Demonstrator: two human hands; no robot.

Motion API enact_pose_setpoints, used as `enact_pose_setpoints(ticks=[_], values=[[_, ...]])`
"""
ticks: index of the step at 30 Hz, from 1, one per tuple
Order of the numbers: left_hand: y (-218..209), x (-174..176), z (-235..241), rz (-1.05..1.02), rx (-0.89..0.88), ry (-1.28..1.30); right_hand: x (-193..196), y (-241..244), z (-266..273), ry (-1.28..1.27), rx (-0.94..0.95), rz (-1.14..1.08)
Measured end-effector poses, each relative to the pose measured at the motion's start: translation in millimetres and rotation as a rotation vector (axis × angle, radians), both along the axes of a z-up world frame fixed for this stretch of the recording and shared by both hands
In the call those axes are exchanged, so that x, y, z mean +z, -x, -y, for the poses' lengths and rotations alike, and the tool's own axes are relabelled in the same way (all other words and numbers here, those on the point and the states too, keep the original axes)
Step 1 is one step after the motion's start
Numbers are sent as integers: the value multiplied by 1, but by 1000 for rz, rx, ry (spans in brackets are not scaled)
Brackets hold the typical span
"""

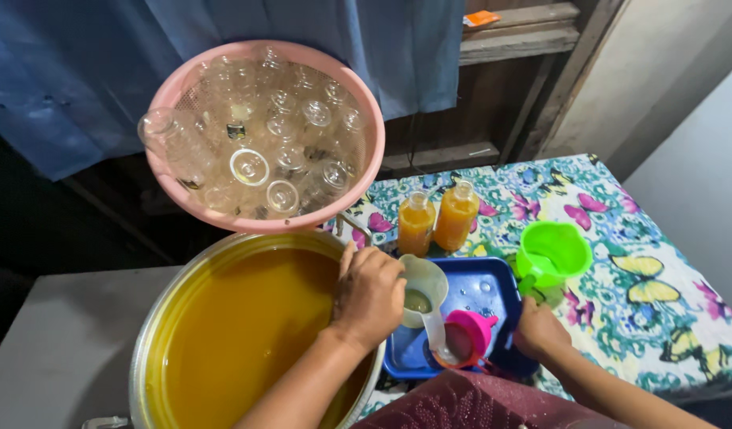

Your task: The person scoops yellow liquid from a large pot using a measuring cup and pours it through a pink funnel into clear plastic bottles placed on a blue tray. The person repeats this process for multiple bottles, arranging filled bottles on the table.

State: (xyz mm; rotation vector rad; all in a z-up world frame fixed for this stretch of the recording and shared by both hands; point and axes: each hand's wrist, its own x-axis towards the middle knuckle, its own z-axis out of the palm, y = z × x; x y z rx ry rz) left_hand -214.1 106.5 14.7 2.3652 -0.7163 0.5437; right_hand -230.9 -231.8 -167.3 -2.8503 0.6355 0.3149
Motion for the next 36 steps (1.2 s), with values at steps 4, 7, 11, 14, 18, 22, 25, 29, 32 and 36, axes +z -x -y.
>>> enact_pose_setpoints(ticks=[4,7,11,14,18,22,25,29,32,36], values=[[7,-4,-1,-34,-51,-14,-37,20,16,-35,-7,-61],[8,-3,-7,-1,-80,-13,-53,34,19,-38,-15,3],[10,0,-17,-3,-103,-29,-52,41,22,-12,-24,2],[14,1,-24,7,-111,-37,-46,39,24,-19,-9,22],[21,1,-33,-1,-116,-54,-47,24,31,0,79,39],[26,0,-40,-12,-97,-58,-62,8,35,43,155,38],[29,0,-44,-15,-66,-49,-63,12,35,52,177,-7],[31,0,-43,-26,-25,-31,-30,10,21,-36,130,-89],[31,1,-37,-31,18,-18,3,10,-16,-68,188,396],[33,2,-29,-60,69,4,43,3,-60,-200,303,211]])
